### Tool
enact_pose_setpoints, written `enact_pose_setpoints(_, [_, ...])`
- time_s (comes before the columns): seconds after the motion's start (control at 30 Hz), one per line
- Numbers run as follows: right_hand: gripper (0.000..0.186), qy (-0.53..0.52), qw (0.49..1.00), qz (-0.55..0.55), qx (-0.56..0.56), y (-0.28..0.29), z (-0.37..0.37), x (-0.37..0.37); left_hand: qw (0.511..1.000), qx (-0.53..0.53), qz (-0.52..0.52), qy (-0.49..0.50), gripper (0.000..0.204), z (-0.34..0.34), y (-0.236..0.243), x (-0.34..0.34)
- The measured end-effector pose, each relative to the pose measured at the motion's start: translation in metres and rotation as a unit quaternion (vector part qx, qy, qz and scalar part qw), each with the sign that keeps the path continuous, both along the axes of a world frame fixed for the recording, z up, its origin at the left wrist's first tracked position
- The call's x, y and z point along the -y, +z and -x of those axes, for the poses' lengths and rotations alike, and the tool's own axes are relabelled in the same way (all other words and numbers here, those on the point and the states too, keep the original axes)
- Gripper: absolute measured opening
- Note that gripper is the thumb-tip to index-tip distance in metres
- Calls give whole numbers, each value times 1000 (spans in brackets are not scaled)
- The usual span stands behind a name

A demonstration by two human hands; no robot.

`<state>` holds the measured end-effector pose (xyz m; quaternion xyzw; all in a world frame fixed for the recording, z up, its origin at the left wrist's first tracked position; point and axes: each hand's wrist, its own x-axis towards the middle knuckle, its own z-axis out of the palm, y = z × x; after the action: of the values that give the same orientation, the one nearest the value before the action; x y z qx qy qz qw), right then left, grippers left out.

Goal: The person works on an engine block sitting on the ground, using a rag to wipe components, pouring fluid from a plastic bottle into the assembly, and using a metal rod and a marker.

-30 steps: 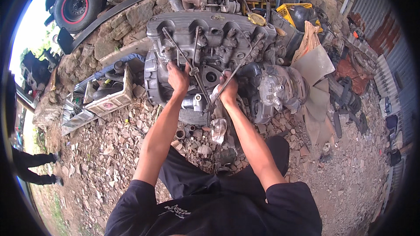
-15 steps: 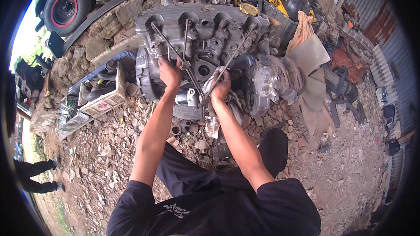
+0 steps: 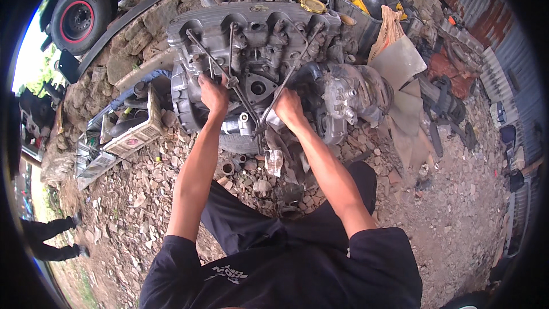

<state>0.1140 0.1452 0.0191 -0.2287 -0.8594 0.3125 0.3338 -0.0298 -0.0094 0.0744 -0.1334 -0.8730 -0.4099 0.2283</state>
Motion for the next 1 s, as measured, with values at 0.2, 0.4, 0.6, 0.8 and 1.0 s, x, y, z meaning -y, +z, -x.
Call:
enact_pose_setpoints(0.2, [27, -48, 966, 84, -240, 10, 12, 23, 1000, 12, 7, 2, 66, 8, -4, 4])
enact_pose_setpoints(0.4, [23, 46, 979, 27, -195, 19, 53, 19, 1000, -3, 3, 4, 63, 1, 0, -3])
enact_pose_setpoints(0.6, [39, 78, 978, -193, -7, 25, 44, 28, 1000, 16, 15, 1, 72, 1, -2, 3])
enact_pose_setpoints(0.8, [29, 47, 988, -140, -48, 6, 19, 15, 1000, 8, 13, -5, 68, 6, -2, 5])
enact_pose_setpoints(1.0, [30, 31, 994, -59, -86, -13, -10, 14, 1000, 19, 11, -22, 69, 3, 4, 4])
